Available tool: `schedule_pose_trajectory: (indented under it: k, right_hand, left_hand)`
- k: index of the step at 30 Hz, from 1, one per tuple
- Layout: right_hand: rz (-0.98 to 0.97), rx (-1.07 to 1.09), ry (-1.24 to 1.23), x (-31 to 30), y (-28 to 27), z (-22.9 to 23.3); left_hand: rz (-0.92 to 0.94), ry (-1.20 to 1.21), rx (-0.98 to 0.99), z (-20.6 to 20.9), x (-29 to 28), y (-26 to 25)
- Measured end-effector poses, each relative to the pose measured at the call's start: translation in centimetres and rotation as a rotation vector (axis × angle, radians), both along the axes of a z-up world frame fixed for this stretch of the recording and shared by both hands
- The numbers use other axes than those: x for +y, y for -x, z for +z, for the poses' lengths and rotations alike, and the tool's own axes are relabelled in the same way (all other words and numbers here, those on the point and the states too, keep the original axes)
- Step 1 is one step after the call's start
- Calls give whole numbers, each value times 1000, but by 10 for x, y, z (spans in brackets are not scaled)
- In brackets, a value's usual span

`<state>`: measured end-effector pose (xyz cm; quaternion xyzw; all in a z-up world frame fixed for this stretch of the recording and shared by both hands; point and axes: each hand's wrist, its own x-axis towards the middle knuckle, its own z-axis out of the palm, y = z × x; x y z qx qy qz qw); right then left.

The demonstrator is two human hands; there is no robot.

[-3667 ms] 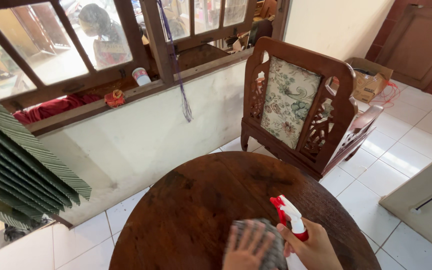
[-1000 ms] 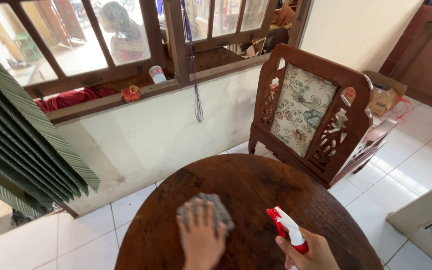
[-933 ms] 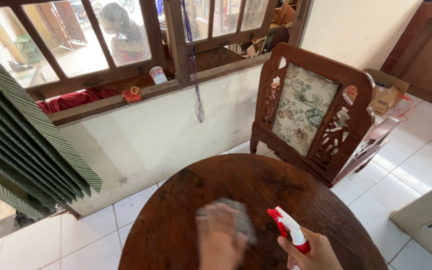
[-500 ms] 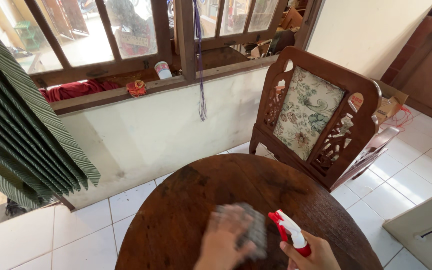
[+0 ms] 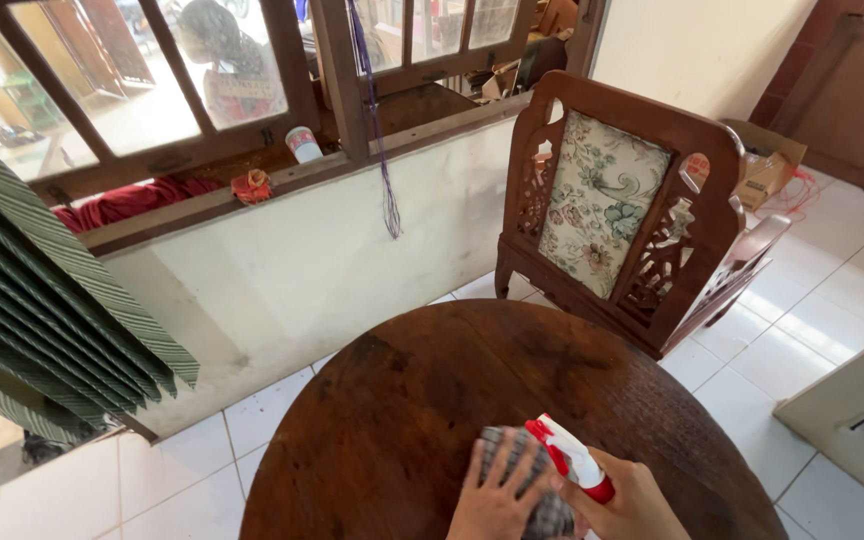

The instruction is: The person cleans a round wooden table by spraying a cleaning solution and wiping the surface with a cloth. The person repeatedly sprays and wipes different sections of the table in a circular motion.

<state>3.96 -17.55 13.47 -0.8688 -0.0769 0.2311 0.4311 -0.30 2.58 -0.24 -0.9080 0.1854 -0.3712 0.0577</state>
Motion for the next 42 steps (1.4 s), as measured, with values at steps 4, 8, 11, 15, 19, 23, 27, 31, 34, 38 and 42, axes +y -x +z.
schedule_pose_trajectory:
  k: [4, 8, 11, 15, 19, 23, 27, 31, 34, 38, 42]
  right_hand:
    - [-5, -73, -53, 1, 4, 5]
    - [-6, -22, -38, -4, -1, 1]
    - [13, -41, -47, -5, -1, 0]
    - [2, -11, -95, -2, 4, 6]
    - [-4, 8, -76, 1, 5, 6]
    - [29, -26, -57, -3, -3, -6]
    - [16, -15, -32, -5, -6, -11]
    - [20, -9, -18, -4, -3, -2]
    - [33, -17, -7, -2, -2, 3]
    - [18, 35, -52, 1, 4, 9]
    - [34, 60, -68, 3, 6, 12]
  left_hand:
    - [-30, 148, 309, 27, 19, 1]
    - [206, 502, 541, 60, 70, 14]
    - [501, 421, 173, 53, 95, 3]
    - [471, 394, 0, 32, 70, 5]
    - [-3, 237, 138, 8, 31, 4]
    - [137, -103, -29, -12, -13, -6]
    - [12, 224, 556, 17, -2, -2]
    - [96, 357, 125, 42, 45, 4]
    - [445, 387, 66, 38, 72, 0]
    - [523, 394, 2, 24, 55, -3]
    - [136, 252, -1, 4, 11, 5]
